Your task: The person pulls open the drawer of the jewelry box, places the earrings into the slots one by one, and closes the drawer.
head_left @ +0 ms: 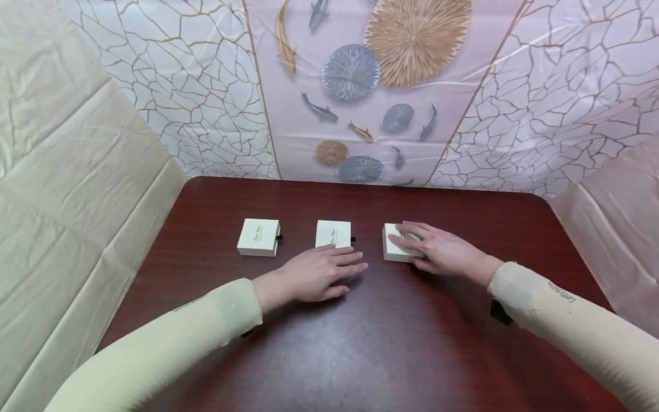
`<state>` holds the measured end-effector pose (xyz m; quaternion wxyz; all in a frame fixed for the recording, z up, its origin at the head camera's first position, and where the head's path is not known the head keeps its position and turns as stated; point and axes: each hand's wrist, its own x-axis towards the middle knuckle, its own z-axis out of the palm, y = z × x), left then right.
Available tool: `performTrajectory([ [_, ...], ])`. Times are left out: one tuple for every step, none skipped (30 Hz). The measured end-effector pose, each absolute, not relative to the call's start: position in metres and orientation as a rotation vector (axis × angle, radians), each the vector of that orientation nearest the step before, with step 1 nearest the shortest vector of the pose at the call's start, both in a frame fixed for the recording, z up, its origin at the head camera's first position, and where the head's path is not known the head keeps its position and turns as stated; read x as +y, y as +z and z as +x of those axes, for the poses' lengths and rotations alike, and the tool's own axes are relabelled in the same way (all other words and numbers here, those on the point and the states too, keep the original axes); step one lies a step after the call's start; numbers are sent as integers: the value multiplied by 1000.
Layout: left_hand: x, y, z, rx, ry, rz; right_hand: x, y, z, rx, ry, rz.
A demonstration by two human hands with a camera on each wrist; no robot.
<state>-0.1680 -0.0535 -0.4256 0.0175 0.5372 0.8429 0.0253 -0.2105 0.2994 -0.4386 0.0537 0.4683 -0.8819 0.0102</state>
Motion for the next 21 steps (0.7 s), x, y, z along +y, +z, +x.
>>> performTrajectory([
  [-53,-425,-168,2619,76,1666,300,-439,-210,-2671,33,1425],
  [-52,-425,-169,2619,71,1664,301,-439,-210,-2662,33,1427],
  [-52,-425,-169,2620,66,1661,302,-439,-210,-2654,32,1427],
  [-51,-424,-169,2621,62,1659,303,-440,-209,-2647,33,1427],
  [-50,-424,-169,2621,63,1659,304,-440,-209,-2642,34,1426],
  [-49,-424,-170,2623,57,1657,304,-440,-209,-2641,39,1425],
  [-49,-423,-170,2626,49,1655,305,-440,-209,-2642,42,1423],
  [-48,-423,-171,2629,44,1652,305,-440,-209,-2643,47,1422],
  [-46,-423,-171,2631,37,1649,305,-440,-209,-2644,52,1422],
  [-45,-422,-172,2634,34,1647,305,-439,-208,-2646,53,1422],
  [-43,-422,-172,2635,29,1645,304,-439,-208,-2646,57,1422],
  [-41,-421,-173,2636,25,1644,304,-437,-207,-2648,56,1418],
  [-39,-421,-173,2635,27,1648,304,-436,-206,-2651,59,1409],
  [-37,-420,-174,2634,29,1655,305,-434,-205,-2660,66,1396],
  [-34,-420,-175,2633,32,1662,305,-432,-204,-2671,76,1380],
  [-31,-419,-176,2633,34,1671,306,-429,-202,-2685,89,1357],
  [-29,-418,-178,2633,34,1681,307,-426,-201,-2701,104,1333],
  [-26,-418,-179,2635,32,1690,308,-423,-200,-2718,119,1306],
  [-23,-417,-181,2637,28,1696,310,-421,-199,-2737,140,1280],
  [-20,-417,-182,2640,22,1703,311,-418,-198,-2755,157,1254],
  [-17,-416,-184,2643,14,1707,313,-416,-197,-2771,171,1231],
])
